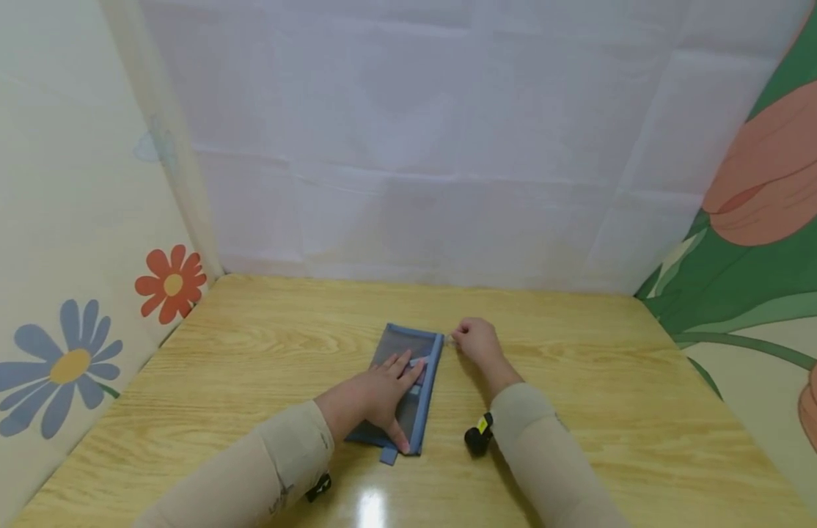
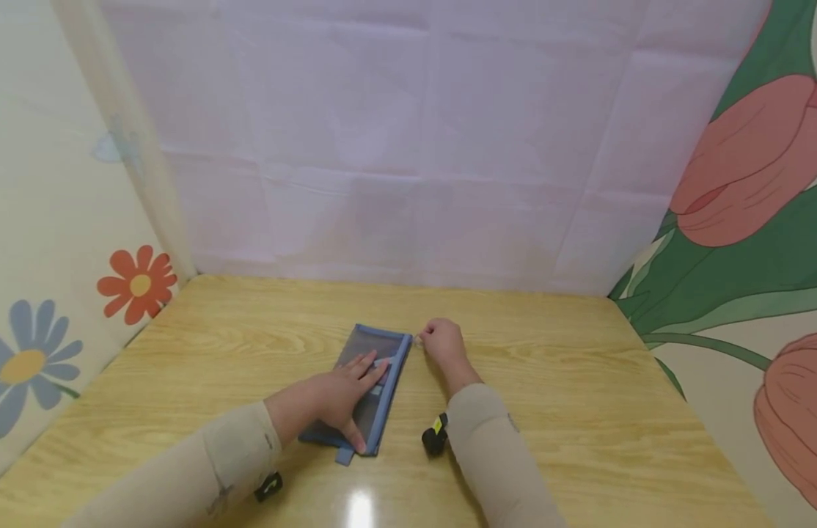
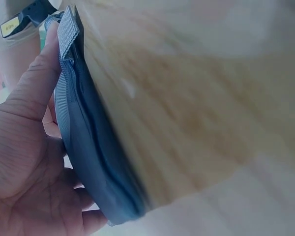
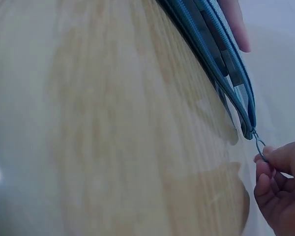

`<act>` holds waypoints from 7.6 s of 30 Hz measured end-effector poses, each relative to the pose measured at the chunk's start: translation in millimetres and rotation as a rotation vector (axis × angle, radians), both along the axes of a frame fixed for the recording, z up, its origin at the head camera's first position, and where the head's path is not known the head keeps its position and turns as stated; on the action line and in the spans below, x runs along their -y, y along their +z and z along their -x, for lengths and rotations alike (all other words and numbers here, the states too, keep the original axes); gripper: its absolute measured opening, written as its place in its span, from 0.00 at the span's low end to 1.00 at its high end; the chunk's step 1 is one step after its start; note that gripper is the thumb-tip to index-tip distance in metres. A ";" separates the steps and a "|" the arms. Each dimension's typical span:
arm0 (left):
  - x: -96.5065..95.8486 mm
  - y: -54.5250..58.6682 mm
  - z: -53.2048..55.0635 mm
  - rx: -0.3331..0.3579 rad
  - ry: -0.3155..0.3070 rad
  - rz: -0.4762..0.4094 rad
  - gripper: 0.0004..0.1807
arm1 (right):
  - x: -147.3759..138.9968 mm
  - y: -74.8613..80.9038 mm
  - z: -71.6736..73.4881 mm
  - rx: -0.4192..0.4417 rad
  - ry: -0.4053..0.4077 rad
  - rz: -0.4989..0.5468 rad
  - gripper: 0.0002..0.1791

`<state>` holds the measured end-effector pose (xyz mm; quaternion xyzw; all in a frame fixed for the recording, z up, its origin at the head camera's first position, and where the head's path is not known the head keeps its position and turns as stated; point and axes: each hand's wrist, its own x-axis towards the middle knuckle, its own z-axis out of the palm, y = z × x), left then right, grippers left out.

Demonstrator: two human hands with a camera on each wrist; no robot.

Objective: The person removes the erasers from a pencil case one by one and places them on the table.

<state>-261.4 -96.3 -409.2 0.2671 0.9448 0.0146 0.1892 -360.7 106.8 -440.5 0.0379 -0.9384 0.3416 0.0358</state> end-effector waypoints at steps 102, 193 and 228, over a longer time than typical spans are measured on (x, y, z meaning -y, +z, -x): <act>3.6 -5.2 -0.2 -0.101 0.357 -0.750 0.29 | -2.6 2.1 -42.2 -0.013 0.387 0.070 0.03; 17.9 -12.8 7.6 0.130 0.575 -0.804 0.44 | 17.2 7.7 -46.3 0.078 0.243 0.100 0.03; 6.3 -10.9 6.2 0.066 0.557 -0.754 0.42 | -73.3 9.3 -25.8 0.086 0.178 0.111 0.06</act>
